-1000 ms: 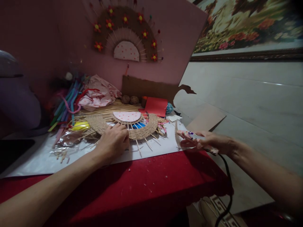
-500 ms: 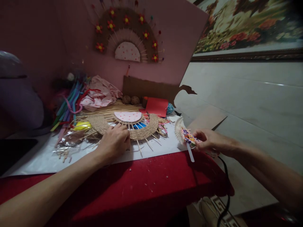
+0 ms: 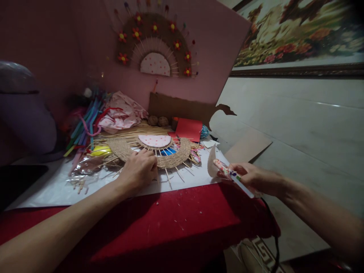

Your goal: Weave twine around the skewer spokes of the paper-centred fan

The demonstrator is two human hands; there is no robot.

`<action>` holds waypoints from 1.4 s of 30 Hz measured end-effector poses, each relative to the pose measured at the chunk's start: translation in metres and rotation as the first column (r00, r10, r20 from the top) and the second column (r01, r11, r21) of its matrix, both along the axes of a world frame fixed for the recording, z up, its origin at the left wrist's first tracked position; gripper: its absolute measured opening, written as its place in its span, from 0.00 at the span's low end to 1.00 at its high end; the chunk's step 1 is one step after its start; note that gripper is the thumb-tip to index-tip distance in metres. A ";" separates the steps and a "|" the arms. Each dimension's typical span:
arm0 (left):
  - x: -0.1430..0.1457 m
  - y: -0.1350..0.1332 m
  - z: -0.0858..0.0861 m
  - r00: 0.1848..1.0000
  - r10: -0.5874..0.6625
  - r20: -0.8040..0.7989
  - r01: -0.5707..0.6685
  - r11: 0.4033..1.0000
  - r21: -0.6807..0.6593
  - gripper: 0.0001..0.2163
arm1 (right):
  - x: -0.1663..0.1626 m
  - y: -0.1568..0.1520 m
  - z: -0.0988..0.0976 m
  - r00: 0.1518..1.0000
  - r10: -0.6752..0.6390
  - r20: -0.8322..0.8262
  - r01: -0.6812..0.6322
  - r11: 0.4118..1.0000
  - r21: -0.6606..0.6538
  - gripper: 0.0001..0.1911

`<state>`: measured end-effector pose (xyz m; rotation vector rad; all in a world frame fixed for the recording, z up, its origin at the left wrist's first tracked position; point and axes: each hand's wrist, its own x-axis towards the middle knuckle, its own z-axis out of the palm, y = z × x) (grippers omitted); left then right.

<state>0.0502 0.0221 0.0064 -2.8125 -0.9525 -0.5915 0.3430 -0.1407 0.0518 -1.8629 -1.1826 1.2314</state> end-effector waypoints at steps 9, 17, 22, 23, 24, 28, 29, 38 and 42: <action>-0.004 0.003 0.003 0.989 -0.022 0.150 0.043 0.989 -0.141 0.11 | 0.003 -0.006 -0.002 0.974 -0.172 0.151 0.155 0.981 0.114 0.18; 0.052 -0.017 0.044 0.977 -0.107 0.183 0.155 0.950 -0.271 0.14 | 0.004 -0.022 -0.008 0.960 -0.124 0.251 0.077 0.979 0.187 0.18; 0.129 -0.031 0.051 0.947 -0.181 0.265 0.291 0.835 -0.468 0.16 | 0.002 -0.030 -0.007 0.965 -0.120 0.234 0.063 0.969 0.237 0.18; 0.141 -0.032 0.050 0.940 -0.175 0.292 0.305 0.813 -0.495 0.14 | 0.003 -0.032 -0.007 0.967 -0.121 0.222 0.061 0.963 0.261 0.18; 0.151 -0.032 0.049 0.936 -0.148 0.319 0.307 0.787 -0.536 0.11 | 0.004 -0.033 -0.007 0.969 -0.118 0.216 0.053 0.957 0.286 0.18; 0.172 -0.029 0.046 0.944 -0.031 0.329 0.248 0.724 -0.643 0.05 | 0.011 -0.039 -0.006 0.969 -0.095 0.230 0.014 0.943 0.332 0.16; 0.176 -0.028 0.045 0.942 -0.018 0.335 0.245 0.718 -0.651 0.05 | 0.013 -0.041 -0.007 0.968 -0.096 0.233 0.013 0.942 0.334 0.16; 0.203 -0.012 0.031 0.955 0.071 0.286 0.136 0.755 -0.642 0.07 | 0.032 -0.047 -0.012 0.959 -0.215 0.184 0.132 0.914 0.383 0.17; 0.209 0.008 0.028 0.946 0.203 0.252 0.007 0.765 -0.643 0.07 | 0.042 -0.076 -0.006 0.901 -0.418 0.114 0.310 0.806 0.504 0.25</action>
